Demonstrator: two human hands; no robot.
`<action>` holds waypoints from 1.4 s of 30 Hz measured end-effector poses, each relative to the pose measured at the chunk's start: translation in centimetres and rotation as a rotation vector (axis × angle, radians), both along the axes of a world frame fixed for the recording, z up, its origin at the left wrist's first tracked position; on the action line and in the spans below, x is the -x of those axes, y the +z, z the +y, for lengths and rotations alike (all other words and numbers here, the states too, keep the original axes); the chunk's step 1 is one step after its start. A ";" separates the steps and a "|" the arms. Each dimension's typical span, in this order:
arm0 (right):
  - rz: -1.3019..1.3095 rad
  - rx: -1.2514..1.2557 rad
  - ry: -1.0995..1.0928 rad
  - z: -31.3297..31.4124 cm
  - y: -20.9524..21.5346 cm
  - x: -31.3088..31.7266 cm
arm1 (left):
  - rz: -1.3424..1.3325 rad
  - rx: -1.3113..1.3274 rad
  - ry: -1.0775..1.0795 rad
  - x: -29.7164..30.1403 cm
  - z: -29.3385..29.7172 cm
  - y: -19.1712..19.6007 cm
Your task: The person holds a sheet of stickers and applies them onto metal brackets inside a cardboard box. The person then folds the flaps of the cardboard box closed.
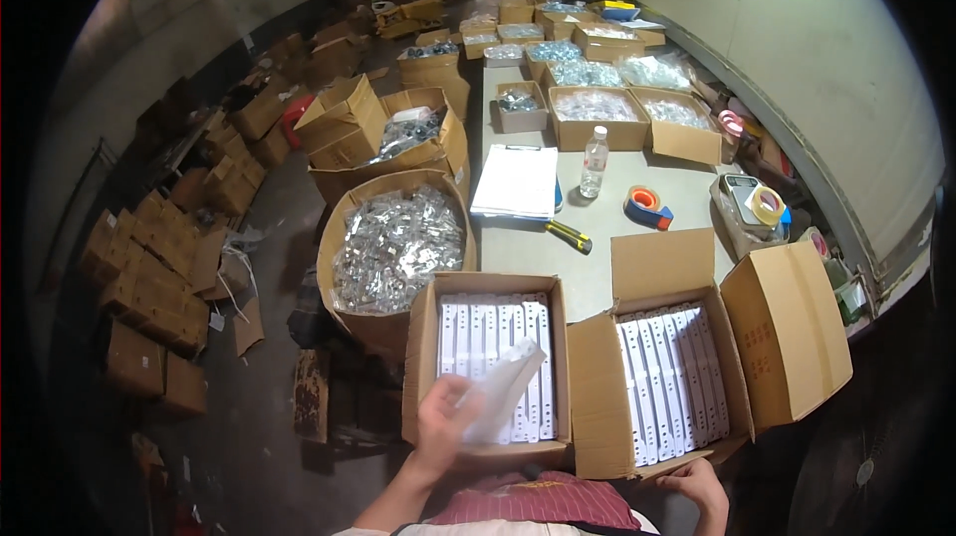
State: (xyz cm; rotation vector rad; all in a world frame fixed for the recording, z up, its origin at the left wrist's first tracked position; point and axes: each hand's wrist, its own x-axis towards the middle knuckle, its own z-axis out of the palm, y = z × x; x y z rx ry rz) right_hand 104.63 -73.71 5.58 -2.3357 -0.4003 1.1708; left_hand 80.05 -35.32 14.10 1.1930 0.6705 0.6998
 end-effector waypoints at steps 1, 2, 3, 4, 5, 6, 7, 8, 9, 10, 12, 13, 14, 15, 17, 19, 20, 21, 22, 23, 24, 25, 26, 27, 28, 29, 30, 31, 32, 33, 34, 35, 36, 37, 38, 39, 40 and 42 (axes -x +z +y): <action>0.002 -0.003 0.004 0.2 1.0 -0.8 | 0.032 -0.166 -0.016 -1.0 -0.3 0.6; 0.078 0.003 0.158 0.4 2.2 -1.4 | 0.062 -0.333 -0.035 -1.9 -0.5 1.2; 0.153 0.005 0.310 1.3 3.9 -1.8 | 0.063 -0.339 -0.038 -2.8 -0.5 1.6; 0.181 0.024 0.526 2.3 6.1 -2.5 | 0.142 -0.635 -0.054 -3.7 -0.4 2.1; 0.182 0.016 0.520 3.9 8.1 -3.0 | 0.222 -0.930 -0.071 -4.7 0.1 2.6; 0.138 0.021 0.633 5.2 9.9 -3.2 | 0.224 -1.305 -0.126 -5.6 0.5 4.7; 0.092 0.027 0.744 6.2 11.0 -3.5 | 0.180 -1.351 -0.145 -6.1 1.8 2.5; -0.015 -0.016 0.775 6.9 10.7 -3.9 | 0.190 -1.450 -0.226 -6.7 2.3 2.5; -0.078 -0.003 0.825 9.3 12.8 -4.0 | 0.213 -1.554 -0.299 -7.0 2.6 2.6; -0.189 -0.234 0.725 10.4 13.0 -3.5 | 0.155 -1.581 -0.341 -7.4 2.9 2.3; -0.394 -0.542 0.664 14.4 13.8 -2.8 | 0.009 -1.592 -0.384 -8.5 2.7 1.5; -0.480 -0.650 0.611 16.0 13.8 -2.4 | 0.001 -1.599 -0.381 -9.0 2.4 1.1; -0.489 -0.651 0.611 16.8 13.4 -1.9 | -0.042 -1.519 -0.405 -9.5 2.1 0.7; -0.581 -0.678 0.593 17.3 13.0 -1.3 | -0.091 -1.438 -0.433 -9.9 1.8 0.4; -0.679 -0.696 0.571 17.7 11.4 -0.8 | -0.129 -1.322 -0.460 -10.5 1.4 -0.3; -0.603 -0.690 0.461 17.3 9.1 -1.3 | -0.160 -1.186 -0.489 -10.9 0.9 -1.3; -0.623 -0.701 0.416 17.6 8.6 -1.4 | -0.128 -1.074 -0.479 -11.1 0.8 -1.9; -0.625 -0.685 0.409 17.8 8.4 -1.4 | -0.098 -0.963 -0.472 -11.4 0.7 -2.3; -0.725 -0.668 0.413 18.1 8.4 -1.4 | -0.062 -0.898 -0.460 -11.5 0.7 -2.6; -0.822 -0.649 0.417 18.4 8.2 -1.4 | -0.040 -0.830 -0.455 -11.6 1.1 -3.1; -0.814 -0.698 0.371 19.0 7.8 -1.5 | -0.027 -0.676 -0.481 -11.6 1.4 -3.2; -0.778 -0.770 0.353 19.3 7.2 -1.7 | -0.011 -0.520 -0.510 -11.5 1.7 -3.2; -0.572 -0.827 0.273 19.6 7.1 -1.8 | -0.023 -0.358 -0.538 -11.5 2.2 -3.3; -0.363 -0.882 0.195 20.2 7.0 -1.5 | -0.029 -0.197 -0.554 -11.3 2.7 -3.4; -0.363 -0.866 0.174 20.4 6.7 -1.5 | -0.059 -0.140 -0.547 -11.6 2.9 -3.4; -0.205 -0.874 0.087 20.5 6.4 -1.4 | -0.095 -0.041 -0.532 -11.7 2.8 -3.6; -0.043 -0.886 0.011 20.9 6.1 -1.5 | -0.116 -0.025 -0.508 -11.6 2.9 -4.2; -0.039 -0.881 0.005 21.3 5.9 -1.8 | -0.138 -0.010 -0.482 -11.6 3.0 -4.6; -0.134 -0.857 0.073 21.7 5.8 -2.1 | -0.135 -0.005 -0.484 -11.4 3.1 -5.0; -0.227 -0.830 0.144 22.0 5.7 -2.4 | -0.095 -0.020 -0.482 -11.3 3.2 -4.9; -0.345 -0.754 0.215 22.2 5.8 -2.6 | -0.057 -0.035 -0.480 -11.2 3.2 -4.7; -0.341 -0.751 0.217 22.6 6.1 -2.5 | -0.056 -0.030 -0.477 -11.2 3.2 -4.7; -0.637 -0.759 0.326 23.1 6.5 -2.2 | 0.004 -0.110 -0.472 -11.3 3.2 -4.6; -0.933 -0.757 0.435 23.8 7.1 -1.7 | 0.065 -0.189 -0.465 -11.3 3.1 -4.5; -0.911 -0.759 0.460 24.5 8.2 -1.2 | 0.110 -0.264 -0.432 -11.3 3.1 -4.3; -0.909 -0.757 0.463 25.0 8.4 -0.9 | 0.110 -0.261 -0.430 -11.2 2.9 -4.3; -0.951 -0.770 0.495 25.5 8.5 -0.6 | 0.125 -0.325 -0.419 -11.2 2.8 -4.3; -1.036 -0.803 0.559 26.4 8.8 -0.1 | 0.139 -0.389 -0.408 -11.1 2.6 -4.1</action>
